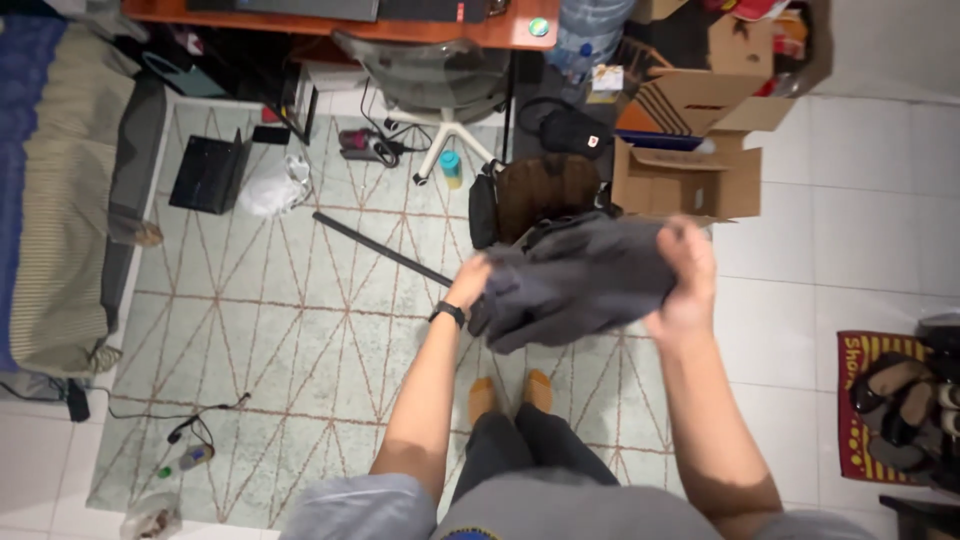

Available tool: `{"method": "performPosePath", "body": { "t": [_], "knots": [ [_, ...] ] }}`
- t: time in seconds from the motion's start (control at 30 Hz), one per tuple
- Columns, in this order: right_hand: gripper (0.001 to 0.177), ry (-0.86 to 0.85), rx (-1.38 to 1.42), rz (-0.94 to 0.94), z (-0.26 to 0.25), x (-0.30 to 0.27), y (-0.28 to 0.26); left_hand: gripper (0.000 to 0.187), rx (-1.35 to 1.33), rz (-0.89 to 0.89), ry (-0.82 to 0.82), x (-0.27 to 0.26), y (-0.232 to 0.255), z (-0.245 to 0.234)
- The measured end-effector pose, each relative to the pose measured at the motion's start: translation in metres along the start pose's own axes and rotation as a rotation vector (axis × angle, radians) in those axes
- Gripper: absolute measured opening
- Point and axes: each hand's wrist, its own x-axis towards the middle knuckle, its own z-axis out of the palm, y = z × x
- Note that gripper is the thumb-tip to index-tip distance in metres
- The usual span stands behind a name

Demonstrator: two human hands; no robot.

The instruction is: The person is organizing various personal belongings, including clothing, a water bottle, and bags, in a bedroom.

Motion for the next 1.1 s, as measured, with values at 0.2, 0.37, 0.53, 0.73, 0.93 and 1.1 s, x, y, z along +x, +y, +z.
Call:
{"method": "performPosePath", "body": {
  "t": [0.2, 0.37, 0.53, 0.73, 0.93, 1.1],
  "knots": [
    [0.008, -0.172, -0.177, -0.303, 0.012, -0.014, -0.052, 0.035, -0.175, 0.234, 0.327, -0.017, 0.123, -0.05],
    [0.009, -0.031, -0.278, -0.536, -0.027, -0.02, -0.091, 0.027, -0.394, 0.456, 0.287, -0.071, 0.296, -0.068],
    [0.018, 0.21, -0.469, -0.827, -0.09, -0.033, -0.131, 0.019, -0.334, 0.741, 0.255, -0.114, 0.409, -0.072],
    [0.015, 0.328, -1.399, -0.876, -0.055, -0.054, -0.139, 0.022, -0.415, 0.826, -0.162, -0.19, 0.506, -0.009],
    [0.03, -0.16, -1.108, -0.725, 0.025, -0.073, -0.137, 0.029, -0.196, 0.965, -0.406, -0.213, 0.523, 0.063],
    [0.06, -0.378, -0.463, -0.164, 0.018, -0.061, -0.138, 0.045, 0.156, 1.138, -0.468, -0.231, 0.532, 0.097]
  ]
}}
